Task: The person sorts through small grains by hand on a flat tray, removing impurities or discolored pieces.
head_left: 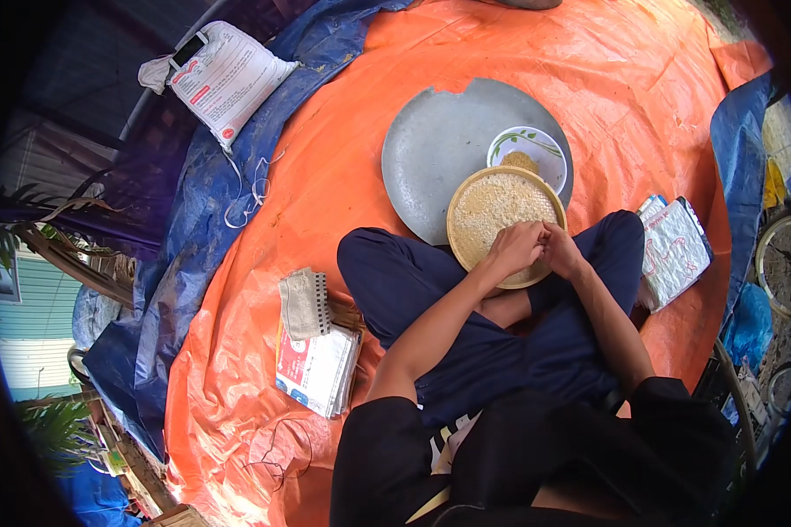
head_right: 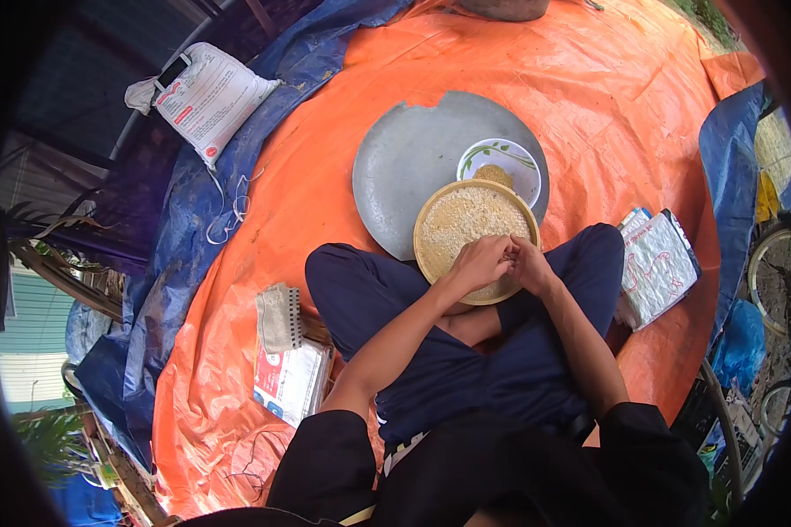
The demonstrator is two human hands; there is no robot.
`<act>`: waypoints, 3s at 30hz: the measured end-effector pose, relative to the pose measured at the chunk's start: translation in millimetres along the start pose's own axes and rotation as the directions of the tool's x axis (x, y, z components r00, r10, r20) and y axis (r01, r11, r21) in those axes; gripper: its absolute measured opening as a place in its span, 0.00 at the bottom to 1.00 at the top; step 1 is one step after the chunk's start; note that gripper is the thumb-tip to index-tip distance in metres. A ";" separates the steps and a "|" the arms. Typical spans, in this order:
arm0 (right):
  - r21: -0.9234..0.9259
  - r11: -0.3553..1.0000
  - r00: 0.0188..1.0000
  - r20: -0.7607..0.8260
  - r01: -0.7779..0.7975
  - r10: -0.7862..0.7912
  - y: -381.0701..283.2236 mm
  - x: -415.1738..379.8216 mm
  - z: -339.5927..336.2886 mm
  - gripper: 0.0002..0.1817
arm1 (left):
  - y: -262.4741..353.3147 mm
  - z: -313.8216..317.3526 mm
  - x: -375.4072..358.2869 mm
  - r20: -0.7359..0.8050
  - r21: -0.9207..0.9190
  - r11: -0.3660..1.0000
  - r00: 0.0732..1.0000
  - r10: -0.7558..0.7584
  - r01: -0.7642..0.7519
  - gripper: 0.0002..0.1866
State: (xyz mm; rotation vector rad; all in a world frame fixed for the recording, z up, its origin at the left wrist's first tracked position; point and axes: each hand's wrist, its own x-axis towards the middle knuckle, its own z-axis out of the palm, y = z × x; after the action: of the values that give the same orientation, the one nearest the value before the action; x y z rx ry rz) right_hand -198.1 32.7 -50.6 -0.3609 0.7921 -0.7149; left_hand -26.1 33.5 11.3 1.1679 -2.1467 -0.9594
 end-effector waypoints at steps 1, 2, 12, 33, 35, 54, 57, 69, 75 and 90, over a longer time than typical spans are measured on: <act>-0.004 1.000 1.000 -0.001 -0.002 0.002 -0.9 -1.0 2.7 0.22 | 0.4 -0.5 0.0 0.002 0.005 1.000 1.000 -0.002 0.002 0.11; -0.009 1.000 1.000 -0.019 -0.003 0.002 -1.5 -2.0 5.6 0.20 | 0.8 -1.0 0.2 0.004 0.010 1.000 1.000 -0.004 0.004 0.11; -0.027 1.000 0.999 -0.037 -0.003 0.002 -2.0 -3.6 9.3 0.19 | -1.7 -0.8 -0.2 0.021 0.035 0.999 1.000 -0.011 0.010 0.12; 0.004 1.000 0.995 -0.097 0.010 -0.010 -10.9 -11.5 22.9 0.27 | -31.0 -2.0 5.7 -0.122 0.058 0.993 0.988 -0.093 0.100 0.05; 0.007 1.000 0.995 -0.101 0.017 -0.016 -13.7 -13.7 25.3 0.28 | -36.5 1.2 5.3 -0.147 0.106 0.991 0.987 -0.061 0.077 0.05; 0.032 0.999 0.995 -0.094 0.038 -0.035 -18.1 -15.7 29.6 0.27 | -48.2 10.1 2.8 -0.218 0.390 0.919 0.976 0.023 0.065 0.20; 0.036 0.999 0.995 -0.095 0.038 -0.034 -17.1 -14.6 29.3 0.27 | -50.8 12.5 2.1 -0.198 0.437 0.896 0.980 0.012 0.077 0.23; 0.001 0.999 0.995 -0.095 0.041 -0.040 -16.4 -17.2 32.0 0.28 | -50.1 10.5 1.1 -0.172 0.439 0.896 0.985 0.007 0.070 0.24; -0.010 0.999 0.994 -0.101 0.034 -0.035 -15.5 -15.5 30.0 0.28 | -52.2 11.6 1.1 -0.168 0.398 0.915 0.986 0.008 0.061 0.24; -0.016 0.999 0.995 -0.091 0.037 -0.038 -15.3 -16.3 30.0 0.29 | -52.7 12.7 1.6 -0.148 0.407 0.910 0.989 -0.017 0.076 0.25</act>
State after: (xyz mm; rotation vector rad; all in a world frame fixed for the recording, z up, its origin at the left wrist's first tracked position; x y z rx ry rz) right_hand -190.3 34.3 -14.0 -0.3589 0.8793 -0.7656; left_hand -9.6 16.4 -37.4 1.4404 -2.2756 -0.4284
